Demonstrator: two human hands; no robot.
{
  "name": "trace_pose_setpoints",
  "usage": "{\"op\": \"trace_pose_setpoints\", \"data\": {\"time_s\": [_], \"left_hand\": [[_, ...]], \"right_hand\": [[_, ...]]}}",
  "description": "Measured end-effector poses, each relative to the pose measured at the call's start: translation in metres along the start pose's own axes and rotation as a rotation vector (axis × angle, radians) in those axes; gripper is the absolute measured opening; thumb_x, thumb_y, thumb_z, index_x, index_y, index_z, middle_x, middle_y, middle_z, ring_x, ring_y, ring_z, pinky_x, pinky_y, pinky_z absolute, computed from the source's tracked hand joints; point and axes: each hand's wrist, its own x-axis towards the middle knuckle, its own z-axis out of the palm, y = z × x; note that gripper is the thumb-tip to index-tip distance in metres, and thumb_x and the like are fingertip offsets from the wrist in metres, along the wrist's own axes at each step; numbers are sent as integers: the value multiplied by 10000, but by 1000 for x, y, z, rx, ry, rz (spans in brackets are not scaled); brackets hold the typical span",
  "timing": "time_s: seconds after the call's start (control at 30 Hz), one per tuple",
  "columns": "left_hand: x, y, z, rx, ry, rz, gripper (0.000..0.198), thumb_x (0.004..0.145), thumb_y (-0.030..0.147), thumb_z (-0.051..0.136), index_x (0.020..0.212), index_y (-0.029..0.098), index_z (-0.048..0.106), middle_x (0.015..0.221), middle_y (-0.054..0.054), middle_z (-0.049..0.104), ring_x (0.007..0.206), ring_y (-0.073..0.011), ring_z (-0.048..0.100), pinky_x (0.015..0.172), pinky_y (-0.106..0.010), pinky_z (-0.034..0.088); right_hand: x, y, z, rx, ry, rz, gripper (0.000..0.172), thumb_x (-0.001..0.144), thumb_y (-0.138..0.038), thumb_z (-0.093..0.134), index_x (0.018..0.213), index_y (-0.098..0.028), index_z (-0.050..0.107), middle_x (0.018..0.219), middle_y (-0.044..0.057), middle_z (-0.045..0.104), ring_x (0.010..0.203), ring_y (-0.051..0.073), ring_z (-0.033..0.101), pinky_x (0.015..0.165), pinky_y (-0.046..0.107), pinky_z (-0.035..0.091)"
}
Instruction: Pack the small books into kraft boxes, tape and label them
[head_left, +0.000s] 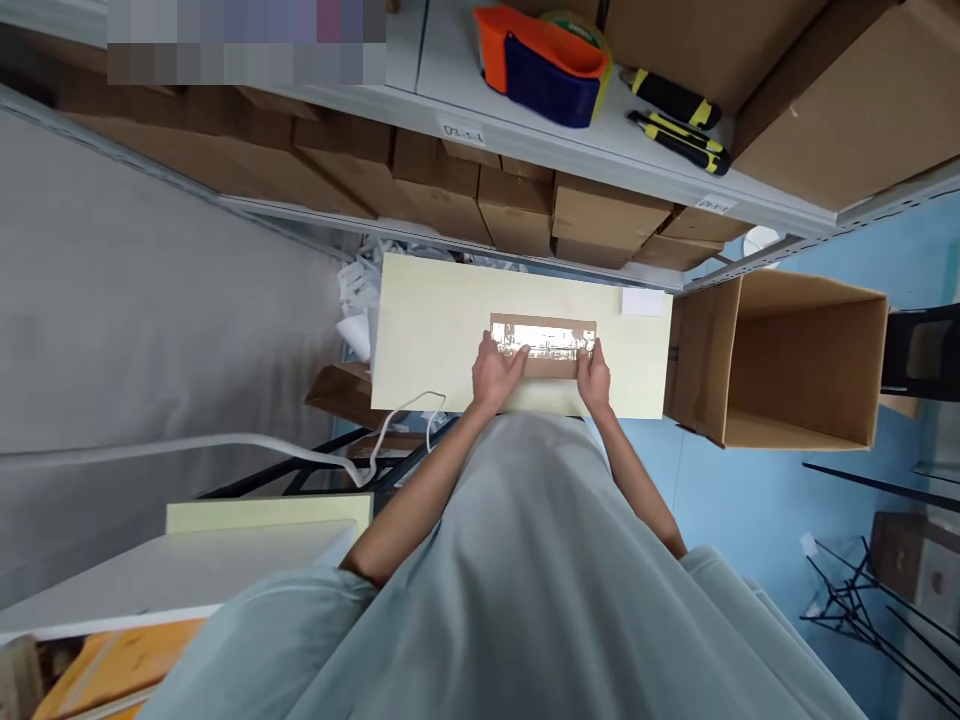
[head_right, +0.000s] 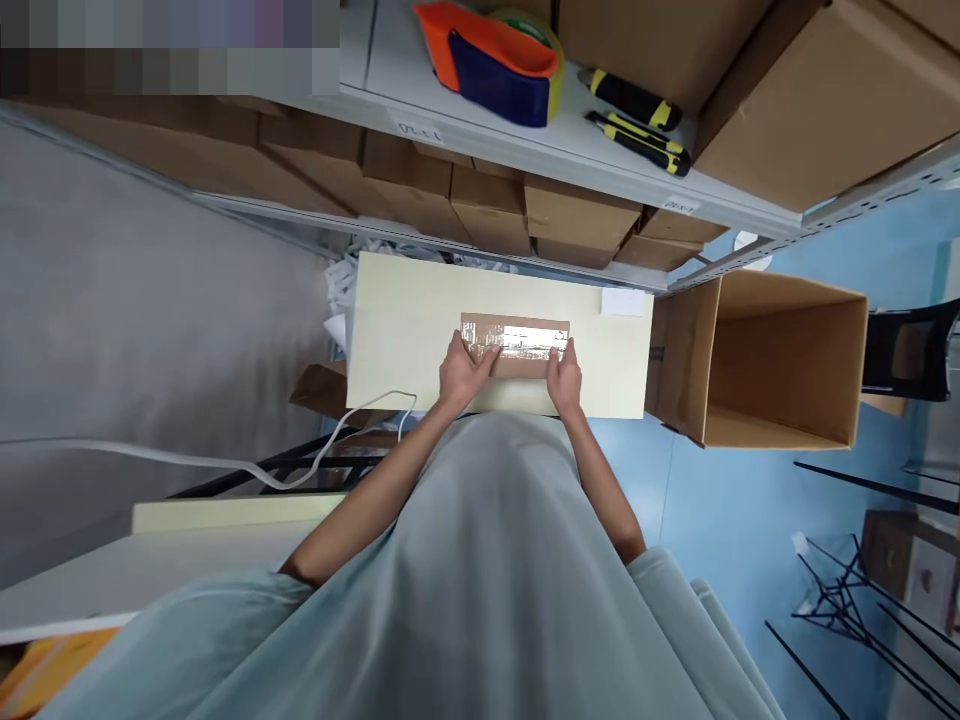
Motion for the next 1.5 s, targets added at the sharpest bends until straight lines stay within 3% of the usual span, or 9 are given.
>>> {"op": "trace_pose_setpoints", "data": {"time_s": [0.17, 0.33, 0.47, 0.53, 0.63, 0.83, 1.07, 1.33, 1.5], "left_hand": [[3, 11, 5, 55, -7, -163, 1097, 826, 800, 793, 1602, 100, 459, 1572, -289, 605, 1391, -483, 647, 1088, -546, 582], [14, 5, -1, 25, -31, -149, 747, 943, 618, 766, 1522, 183, 584, 1325, -166, 787, 1282, -406, 727, 1095, -493, 576], [12, -2, -7, 11, -78, -110, 757, 1052, 537, 608, 1644, 83, 477, 1497, -253, 691, 1445, -416, 634, 1227, -523, 491], [7, 2, -4, 20, -18, -17, 879, 1066, 532, 566, 1707, -15, 316, 1729, -333, 415, 1657, -425, 376, 1350, -549, 331], [-2, 19, 7, 30, 53, 252, 908, 1094, 565, 473, 1753, 5, 195, 1858, -275, 62, 1754, -382, -10, 1411, -596, 84], [-3, 34, 18, 86, -193, 560, 702, 1106, 480, 417, 1725, 147, 413, 1853, -148, 253, 1758, -318, 80, 1418, -598, 13], [8, 0, -12, 108, -87, 394, 708, 1073, 511, 521, 1703, 194, 467, 1872, -142, 183, 1760, -344, 7, 1387, -652, -79], [0, 34, 14, 163, -51, 417, 803, 1089, 555, 506, 1757, 140, 343, 1875, -187, 116, 1757, -365, -42, 1382, -661, -73], [19, 13, 4, 201, -30, 316, 993, 1042, 653, 576, 1779, 90, 219, 1869, -237, 21, 1747, -395, -97, 1374, -682, -48]], "right_hand": [[8, -5, 4, -130, -23, 146, 894, 1064, -810, 384, 1612, -109, 470, 1323, 258, 767, 1224, 424, 730, 1069, 542, 561], [13, 2, -4, -159, -78, 127, 800, 1135, -663, 101, 1622, -148, 473, 1247, 212, 793, 1168, 408, 748, 1042, 542, 567], [11, 1, -8, -174, -68, 65, 785, 1152, -563, 102, 1705, -68, 358, 1568, 265, 630, 1463, 386, 608, 1198, 545, 494], [10, -9, -4, -255, 24, -19, 787, 1159, -504, 133, 1733, 22, 246, 1772, 303, 359, 1666, 366, 360, 1323, 557, 358], [6, -30, 12, -391, 54, -235, 731, 1170, -431, 164, 1762, -3, 199, 1867, 229, 129, 1756, 310, 70, 1405, 566, 172], [2, -40, 21, -440, -186, -450, 643, 1170, -377, 257, 1770, -152, 316, 1875, 100, 205, 1760, 238, 88, 1433, 524, 98], [7, -1, -11, -423, -38, -318, 697, 1176, -480, 230, 1783, -139, 257, 1884, 140, 132, 1765, 270, 21, 1411, 599, 81], [16, -35, 22, -396, 62, -269, 883, 1154, -604, 257, 1770, 13, 119, 1865, 264, 24, 1757, 349, -43, 1397, 625, 124], [32, -10, 8, -244, 11, -203, 977, 1121, -703, 303, 1772, -4, 98, 1869, 251, 35, 1759, 319, 55, 1400, 547, 206]]}}
